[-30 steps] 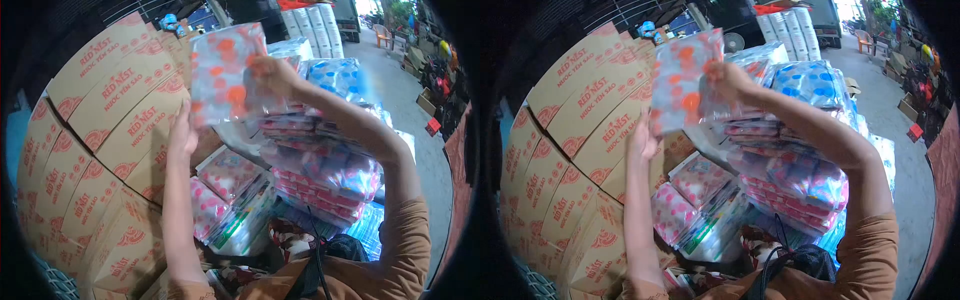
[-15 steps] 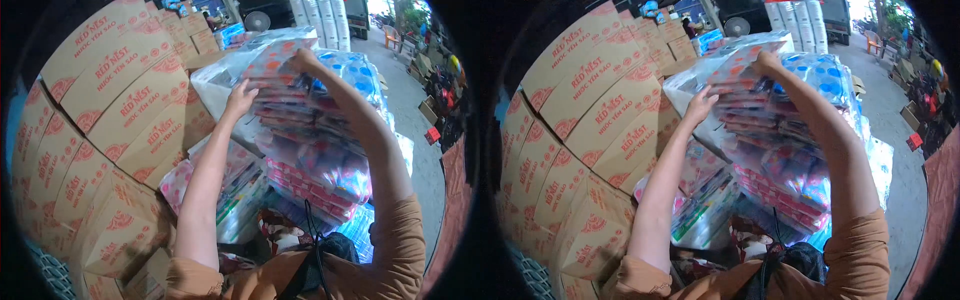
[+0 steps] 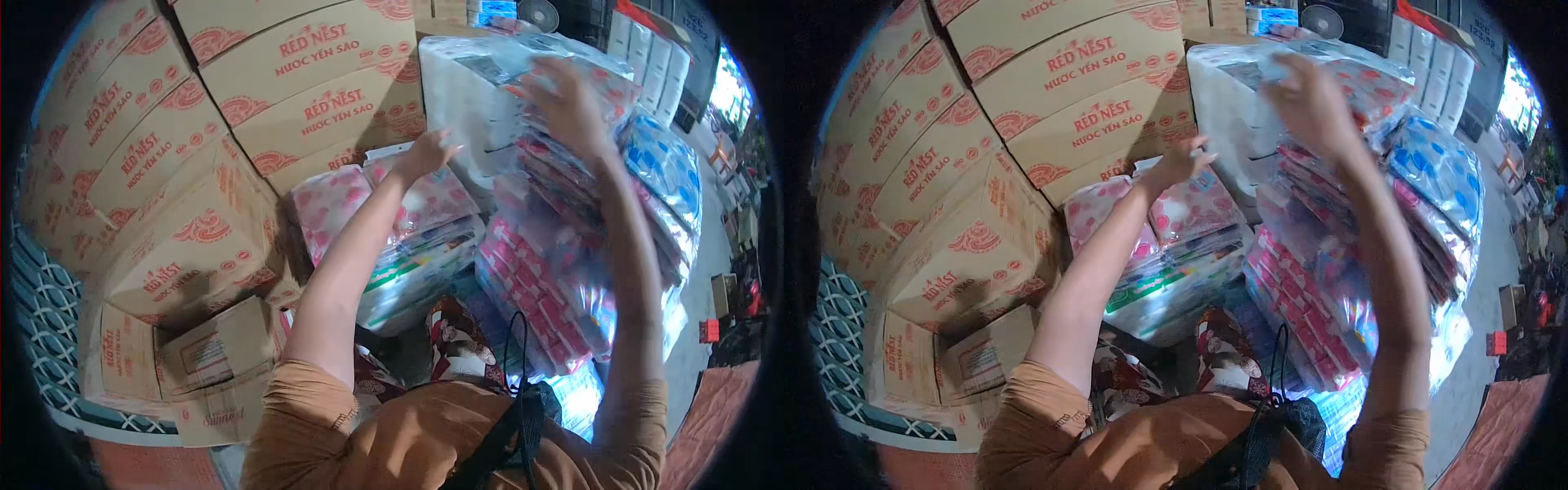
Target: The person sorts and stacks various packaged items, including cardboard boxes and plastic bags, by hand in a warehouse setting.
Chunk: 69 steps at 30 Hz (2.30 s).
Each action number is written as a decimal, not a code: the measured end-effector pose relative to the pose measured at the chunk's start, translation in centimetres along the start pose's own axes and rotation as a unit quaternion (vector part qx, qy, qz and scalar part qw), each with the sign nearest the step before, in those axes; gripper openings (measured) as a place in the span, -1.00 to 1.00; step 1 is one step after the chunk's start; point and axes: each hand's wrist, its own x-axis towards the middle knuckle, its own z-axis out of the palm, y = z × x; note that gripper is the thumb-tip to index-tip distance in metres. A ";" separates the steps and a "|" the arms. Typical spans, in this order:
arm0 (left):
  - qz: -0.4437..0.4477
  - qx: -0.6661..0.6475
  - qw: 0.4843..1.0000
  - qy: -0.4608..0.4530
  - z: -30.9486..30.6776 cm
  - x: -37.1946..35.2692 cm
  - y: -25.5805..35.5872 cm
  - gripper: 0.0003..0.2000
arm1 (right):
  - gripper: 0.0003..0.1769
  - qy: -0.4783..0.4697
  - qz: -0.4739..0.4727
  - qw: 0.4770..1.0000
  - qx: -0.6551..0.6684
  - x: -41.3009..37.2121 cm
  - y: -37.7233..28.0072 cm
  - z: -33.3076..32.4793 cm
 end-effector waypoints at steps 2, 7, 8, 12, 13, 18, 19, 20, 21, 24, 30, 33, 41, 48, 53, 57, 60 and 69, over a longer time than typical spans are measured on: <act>-0.075 -0.006 0.997 -0.008 1.1 -3.1 -4.6 -0.51 | -0.61 -0.032 -0.078 0.996 0.029 -2.4 -1.3 4.5; -0.267 0.112 0.957 -0.024 2.3 -12.6 -6.7 -0.57 | -0.50 -0.243 -0.048 0.966 0.075 -9.6 -1.4 19.1; -0.270 0.048 0.960 0.049 2.7 -14.0 -6.5 -0.58 | -0.42 -0.291 -0.066 0.954 0.034 -11.1 0.2 23.3; -0.300 -0.011 0.951 0.071 3.8 -15.8 -6.8 -0.64 | -0.50 -0.250 -0.061 0.966 -0.030 -16.1 -1.6 29.1; -0.299 -0.011 0.951 0.076 4.2 -16.1 -7.4 -0.64 | -0.56 -0.270 -0.070 0.958 -0.071 -16.6 -1.5 30.1; -0.347 -0.100 0.924 0.122 4.0 -16.6 -6.6 -0.60 | -0.75 -0.394 -0.097 0.912 -0.056 -15.8 -2.0 30.4; -0.356 -0.100 0.915 0.159 3.7 -16.2 -6.0 -0.59 | -0.80 -0.427 -0.079 0.900 -0.034 -15.6 -2.0 30.2; -0.353 -0.105 0.916 0.161 3.4 -15.9 -5.5 -0.59 | -0.88 -0.380 -0.063 0.922 0.026 -15.5 -2.0 30.0; -0.398 -0.142 0.894 0.147 3.0 -15.9 -5.0 -0.62 | -0.88 -0.381 -0.064 0.922 0.021 -15.5 -2.0 29.6; -0.452 -0.221 0.852 0.143 3.5 -15.4 -6.1 -0.65 | -0.82 -0.316 -0.042 0.948 0.012 -14.3 -4.0 26.8; -0.388 -0.643 0.651 0.108 4.2 -15.2 -6.9 -0.71 | -0.85 -0.335 -0.112 0.916 0.189 -13.4 -6.5 22.7; -0.359 -0.611 0.684 0.170 3.1 -14.1 -4.0 -0.76 | -0.76 -0.311 -0.009 0.918 0.245 -12.1 -6.4 20.1; -0.174 -0.549 0.813 0.082 -8.6 -9.8 6.1 -0.58 | -0.55 -0.120 0.312 0.837 0.433 -11.5 2.9 20.5; -0.089 -0.521 0.847 0.056 -15.9 -2.8 14.4 -0.53 | -0.51 0.008 0.270 0.806 0.526 -4.9 -1.3 6.6; -0.008 -0.478 0.878 0.007 -14.1 7.0 16.3 -0.53 | -0.75 0.124 0.106 0.975 0.150 -2.2 2.7 -7.3; -0.008 -0.405 0.913 -0.040 -10.5 10.9 22.0 -0.28 | -0.77 0.253 0.151 0.935 0.196 -3.5 5.2 -15.3; -0.015 -0.385 0.921 -0.058 -6.7 12.1 25.5 -0.37 | -0.81 0.260 0.212 0.920 0.200 -5.9 8.5 -19.7; 0.250 0.019 0.965 -0.079 3.0 11.1 28.0 -0.65 | -0.84 0.132 0.423 0.869 0.218 -11.2 17.5 -21.3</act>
